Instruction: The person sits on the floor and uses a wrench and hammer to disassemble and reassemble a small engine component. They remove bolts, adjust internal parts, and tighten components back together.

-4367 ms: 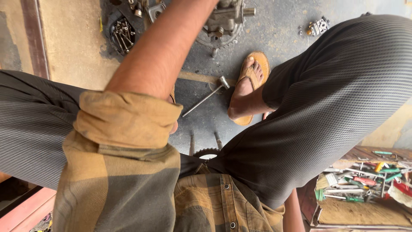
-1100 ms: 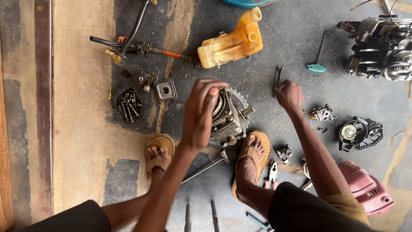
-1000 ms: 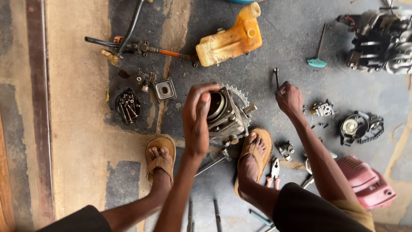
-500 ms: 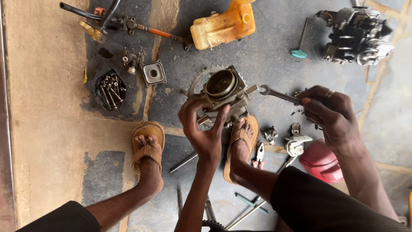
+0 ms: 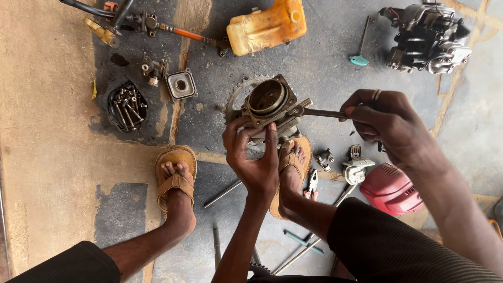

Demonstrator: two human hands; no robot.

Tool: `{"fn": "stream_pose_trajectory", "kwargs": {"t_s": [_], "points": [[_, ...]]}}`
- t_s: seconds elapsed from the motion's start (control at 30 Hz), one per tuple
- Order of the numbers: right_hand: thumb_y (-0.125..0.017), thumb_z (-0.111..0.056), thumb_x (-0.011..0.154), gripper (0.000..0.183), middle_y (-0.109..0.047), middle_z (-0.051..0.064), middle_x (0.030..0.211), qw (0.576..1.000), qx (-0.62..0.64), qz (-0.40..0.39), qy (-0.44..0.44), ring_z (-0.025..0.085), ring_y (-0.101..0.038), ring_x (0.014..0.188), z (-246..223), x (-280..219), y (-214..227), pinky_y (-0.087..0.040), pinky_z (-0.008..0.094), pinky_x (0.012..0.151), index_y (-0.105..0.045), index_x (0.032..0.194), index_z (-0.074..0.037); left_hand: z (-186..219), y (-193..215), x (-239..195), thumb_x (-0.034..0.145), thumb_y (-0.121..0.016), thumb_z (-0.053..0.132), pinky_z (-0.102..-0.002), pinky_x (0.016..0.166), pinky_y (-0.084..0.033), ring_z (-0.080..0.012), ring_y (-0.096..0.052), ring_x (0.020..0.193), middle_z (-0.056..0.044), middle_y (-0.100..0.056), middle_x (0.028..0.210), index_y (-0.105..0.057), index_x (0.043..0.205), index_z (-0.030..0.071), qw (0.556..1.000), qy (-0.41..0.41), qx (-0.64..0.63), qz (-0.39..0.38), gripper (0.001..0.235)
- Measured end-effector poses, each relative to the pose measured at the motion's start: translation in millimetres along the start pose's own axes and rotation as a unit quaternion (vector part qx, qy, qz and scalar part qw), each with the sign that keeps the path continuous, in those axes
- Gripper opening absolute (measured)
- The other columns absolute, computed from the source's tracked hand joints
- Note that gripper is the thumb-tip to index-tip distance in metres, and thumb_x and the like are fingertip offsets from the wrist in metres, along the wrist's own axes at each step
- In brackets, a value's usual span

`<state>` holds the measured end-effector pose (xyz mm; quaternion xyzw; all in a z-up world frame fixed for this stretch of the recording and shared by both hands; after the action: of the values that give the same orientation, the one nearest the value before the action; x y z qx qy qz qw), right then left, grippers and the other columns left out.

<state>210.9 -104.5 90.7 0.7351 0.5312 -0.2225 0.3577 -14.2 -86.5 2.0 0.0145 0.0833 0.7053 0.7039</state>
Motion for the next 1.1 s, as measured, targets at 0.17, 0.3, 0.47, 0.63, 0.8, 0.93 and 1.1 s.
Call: {"fn": "stream_pose_trajectory", "kwargs": {"t_s": [0.17, 0.3, 0.47, 0.63, 0.8, 0.93, 1.1], "points": [[-0.064, -0.009, 0.091, 0.014, -0.046, 0.0, 0.058, 0.998, -0.005, -0.044, -0.034, 0.008, -0.033, 0.049, -11, 13, 8, -0.022, 0.028, 0.043, -0.07, 0.093, 0.003, -1, -3, 0, 0.096, -0.075, 0.005, -0.042, 0.106, -0.049, -0.0244, -0.057, 0.124, -0.01, -0.061, 0.126, -0.069, 0.1, 0.002, 1.0, -0.016, -0.007, -0.011, 0.009], [-0.068, -0.01, 0.089, 0.015, -0.041, 0.0, 0.056, 0.994, -0.046, -0.075, -0.063, 0.008, -0.031, 0.047, -20, 21, 12, -0.021, 0.028, 0.043, -0.071, 0.092, 0.004, -4, -4, 2, 0.09, -0.082, 0.012, -0.04, 0.099, -0.055, -0.0202, -0.063, 0.114, -0.006, -0.061, 0.12, -0.067, 0.101, 0.004, 0.995, 0.056, -0.083, 0.02, 0.02], [-0.068, -0.025, 0.091, 0.027, -0.061, 0.01, 0.065, 0.971, -0.163, -0.068, -0.164, 0.016, -0.056, 0.055, -7, 3, 1, -0.043, 0.032, 0.049, -0.07, 0.109, -0.005, -3, -3, -1, 0.094, -0.08, 0.009, -0.041, 0.105, -0.052, -0.0218, -0.062, 0.119, -0.008, -0.063, 0.121, -0.069, 0.096, 0.004, 0.997, 0.042, -0.06, 0.021, 0.012], [-0.06, -0.02, 0.099, 0.039, -0.077, 0.019, 0.095, 0.958, 0.018, -0.225, -0.176, 0.028, -0.077, 0.089, 20, -28, -51, -0.062, 0.041, 0.078, -0.055, 0.134, -0.003, -2, -2, -1, 0.095, -0.078, 0.01, -0.04, 0.102, -0.05, -0.0216, -0.06, 0.115, -0.008, -0.063, 0.12, -0.065, 0.094, 0.003, 0.996, 0.05, -0.077, 0.015, 0.015], [-0.053, -0.025, 0.097, 0.038, -0.077, 0.017, 0.11, 0.929, 0.037, -0.321, -0.183, 0.025, -0.077, 0.105, 26, -48, -82, -0.056, 0.04, 0.095, -0.055, 0.129, -0.003, -9, -1, -4, 0.096, -0.076, 0.011, -0.041, 0.104, -0.051, -0.0224, -0.06, 0.117, -0.009, -0.061, 0.121, -0.066, 0.095, 0.004, 0.998, 0.02, -0.059, 0.011, 0.012], [-0.057, -0.02, 0.097, 0.031, -0.075, 0.016, 0.112, 0.984, -0.016, -0.171, -0.047, 0.021, -0.072, 0.109, 19, -54, -56, -0.055, 0.039, 0.1, -0.058, 0.126, -0.01, -11, -4, -8, 0.098, -0.074, 0.01, -0.046, 0.112, -0.049, -0.0257, -0.057, 0.126, -0.011, -0.059, 0.126, -0.068, 0.098, 0.004, 0.998, 0.02, -0.055, 0.003, 0.008], [-0.069, -0.012, 0.104, 0.017, -0.055, 0.003, 0.086, 0.975, 0.152, -0.045, 0.158, 0.011, -0.05, 0.079, 34, -35, -59, -0.041, 0.032, 0.079, -0.057, 0.105, 0.0, -9, -7, -9, 0.089, -0.082, 0.015, -0.047, 0.11, -0.051, -0.0255, -0.056, 0.126, -0.011, -0.057, 0.126, -0.068, 0.1, 0.004, 0.996, 0.04, -0.069, 0.044, 0.021]]}}
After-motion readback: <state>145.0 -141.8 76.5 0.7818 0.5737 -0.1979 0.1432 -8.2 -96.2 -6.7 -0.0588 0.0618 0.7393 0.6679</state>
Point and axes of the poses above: each hand's wrist, its own x-axis towards the middle knuckle, its own y-axis out of the back of the hand, z = x × y, the point moved 2 cm from there along x, towards the middle knuckle
